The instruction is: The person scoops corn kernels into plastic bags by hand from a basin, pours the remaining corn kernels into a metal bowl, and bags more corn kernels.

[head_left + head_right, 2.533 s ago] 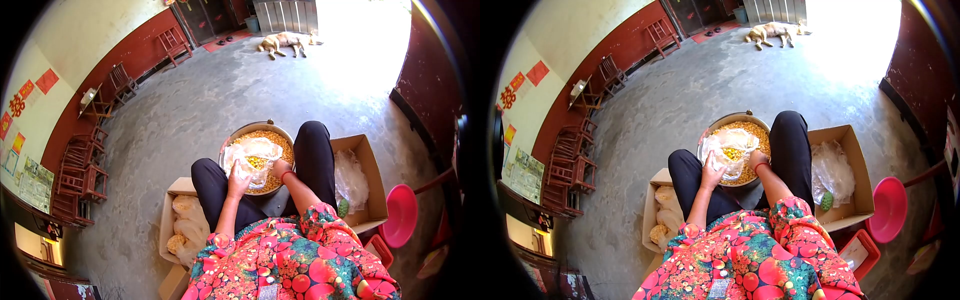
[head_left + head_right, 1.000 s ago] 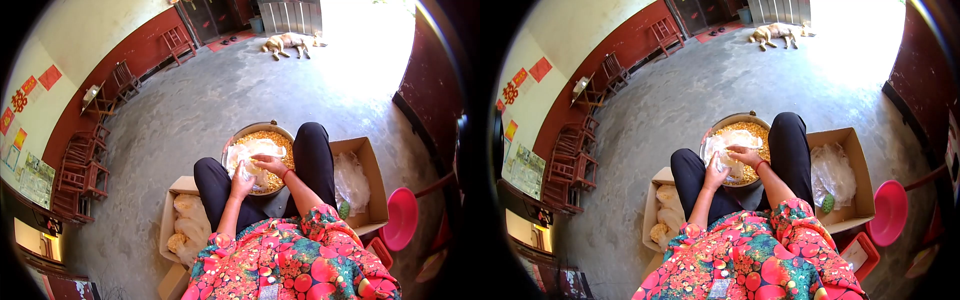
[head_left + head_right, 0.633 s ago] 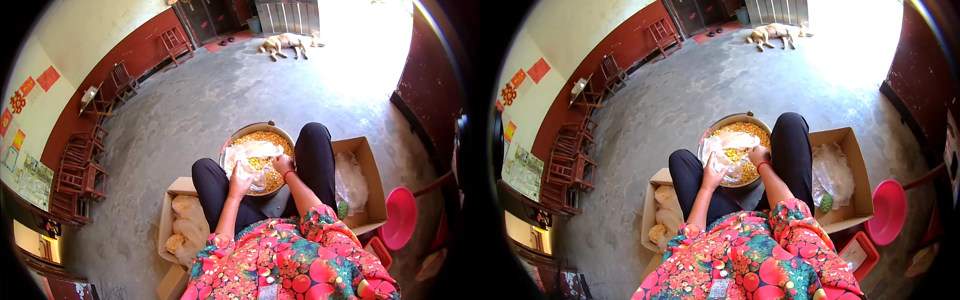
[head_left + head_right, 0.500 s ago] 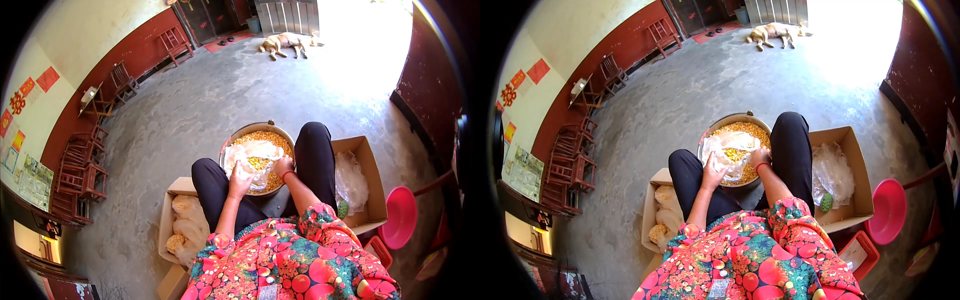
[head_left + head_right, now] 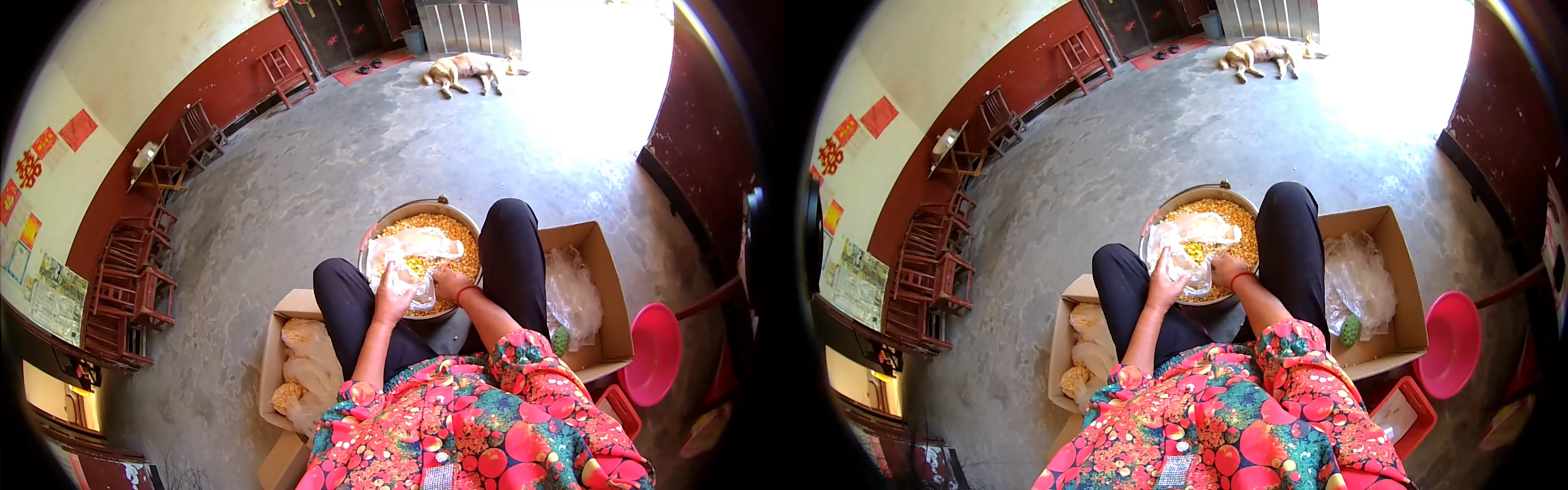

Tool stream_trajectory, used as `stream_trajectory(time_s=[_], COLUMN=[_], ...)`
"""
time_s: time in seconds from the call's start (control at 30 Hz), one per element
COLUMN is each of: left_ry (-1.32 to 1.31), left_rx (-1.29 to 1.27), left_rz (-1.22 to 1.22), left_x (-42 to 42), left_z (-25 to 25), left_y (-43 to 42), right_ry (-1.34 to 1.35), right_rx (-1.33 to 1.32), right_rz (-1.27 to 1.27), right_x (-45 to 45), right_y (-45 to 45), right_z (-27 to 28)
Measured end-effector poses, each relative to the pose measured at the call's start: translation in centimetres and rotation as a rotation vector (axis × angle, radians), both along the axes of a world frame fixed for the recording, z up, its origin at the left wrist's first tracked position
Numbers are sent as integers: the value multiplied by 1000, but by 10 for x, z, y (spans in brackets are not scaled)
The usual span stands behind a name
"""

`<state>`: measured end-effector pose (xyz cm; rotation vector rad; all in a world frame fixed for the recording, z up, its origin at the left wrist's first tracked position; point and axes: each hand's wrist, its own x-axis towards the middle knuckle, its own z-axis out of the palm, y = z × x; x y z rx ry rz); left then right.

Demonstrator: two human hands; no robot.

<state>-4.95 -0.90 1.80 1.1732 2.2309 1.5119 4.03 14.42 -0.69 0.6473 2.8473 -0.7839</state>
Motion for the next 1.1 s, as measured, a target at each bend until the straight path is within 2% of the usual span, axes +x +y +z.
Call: stream_trajectory(time_s=[0.13, 0.23, 0.27, 0.33, 0.37, 0.43, 0.47, 0.6, 0.67, 0.7, 0.77, 0.83, 0.9, 0.93, 0.97, 1.03, 1.1], left_ry=[53, 53, 17, 25, 32, 27, 23, -27, -58, -58, 49, 53, 56, 51, 45, 17, -7], left_rx=[-40, -60, -47, -37, -28, -38, -50, -19, -10, -11, -36, -41, -47, -59, -70, -63, -55], left_rz=[1, -3, -9, -14, -20, -22, -24, -37, -48, -46, -64, -63, -65, -62, -60, -61, -63], left_x=[3, 5, 5, 3, 3, 4, 4, 5, 6, 7, 6, 7, 7, 7, 8, 9, 8], left_z=[9, 12, 11, 7, 6, 9, 10, 9, 11, 11, 13, 15, 15, 15, 15, 14, 12], left_y=[0, 0, 0, 0, 0, 0, 0, 1, 0, 0, 0, 0, -1, -1, -1, -1, 1], right_ry=[-44, 40, 39, 51, 50, 254, 232, 309, 473, 471, 669, 622, 516, 609, 608, 438, 371], right_rx=[-23, 29, 28, -369, -368, -1003, -1070, -1149, -1199, -1200, -1593, -1546, -1130, -801, -801, -465, -448], right_rz=[-25, 27, 28, -230, -229, -671, -705, -765, -750, -748, -404, -335, -493, -516, -517, -781, -739], right_x=[-1, -14, -15, -20, -20, -17, -19, -21, -27, -26, -20, -19, -20, -29, -25, -19, -17], right_y=[-3, 15, 17, 26, 27, 26, 28, 30, 31, 29, 22, 16, 18, 30, 32, 36, 38], right_z=[-1, -56, -54, -48, -42, -22, -19, -22, -24, -20, -4, 13, 11, -23, -19, -9, -6])
